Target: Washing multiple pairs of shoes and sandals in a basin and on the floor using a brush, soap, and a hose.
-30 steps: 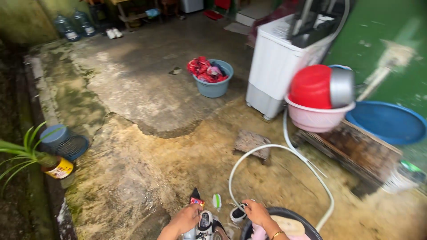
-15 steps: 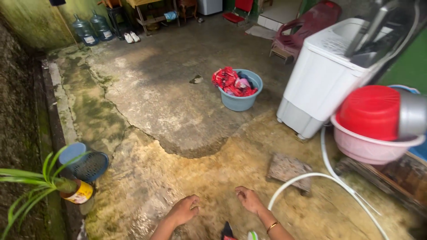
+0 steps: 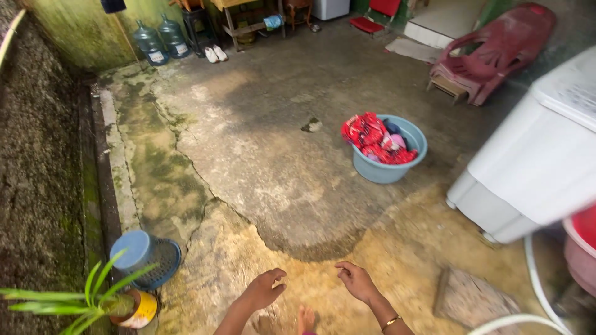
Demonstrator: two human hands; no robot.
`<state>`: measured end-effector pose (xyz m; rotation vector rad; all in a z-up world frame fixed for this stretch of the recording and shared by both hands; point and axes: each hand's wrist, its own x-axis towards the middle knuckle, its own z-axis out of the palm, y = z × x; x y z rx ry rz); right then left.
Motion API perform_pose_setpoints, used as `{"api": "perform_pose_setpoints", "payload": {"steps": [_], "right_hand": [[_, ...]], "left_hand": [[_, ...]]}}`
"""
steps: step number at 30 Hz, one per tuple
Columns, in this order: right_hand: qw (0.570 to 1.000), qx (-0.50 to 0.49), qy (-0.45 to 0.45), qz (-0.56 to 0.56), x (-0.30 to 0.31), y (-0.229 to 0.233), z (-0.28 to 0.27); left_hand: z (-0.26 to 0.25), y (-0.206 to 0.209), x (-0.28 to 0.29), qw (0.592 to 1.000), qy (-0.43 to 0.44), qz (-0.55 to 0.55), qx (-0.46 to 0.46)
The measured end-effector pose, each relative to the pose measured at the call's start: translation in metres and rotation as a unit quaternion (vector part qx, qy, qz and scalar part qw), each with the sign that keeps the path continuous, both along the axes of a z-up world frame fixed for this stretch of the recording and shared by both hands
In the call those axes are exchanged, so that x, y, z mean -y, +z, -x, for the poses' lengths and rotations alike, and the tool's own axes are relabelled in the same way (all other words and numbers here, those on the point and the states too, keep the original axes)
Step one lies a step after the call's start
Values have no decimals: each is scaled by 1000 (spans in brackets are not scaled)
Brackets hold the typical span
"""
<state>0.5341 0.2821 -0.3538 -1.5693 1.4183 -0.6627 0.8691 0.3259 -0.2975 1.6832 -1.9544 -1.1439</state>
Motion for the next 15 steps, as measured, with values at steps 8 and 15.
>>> {"api": "perform_pose_setpoints", "payload": {"steps": [8,15], "right_hand": [[999,18,25,-8,180,38,-63],[994,-3,99,50,318,61,-127]], "left_hand": [[-69,13,148,998,25,64,16],[-124,-7,243,994,102,34,-15]]}}
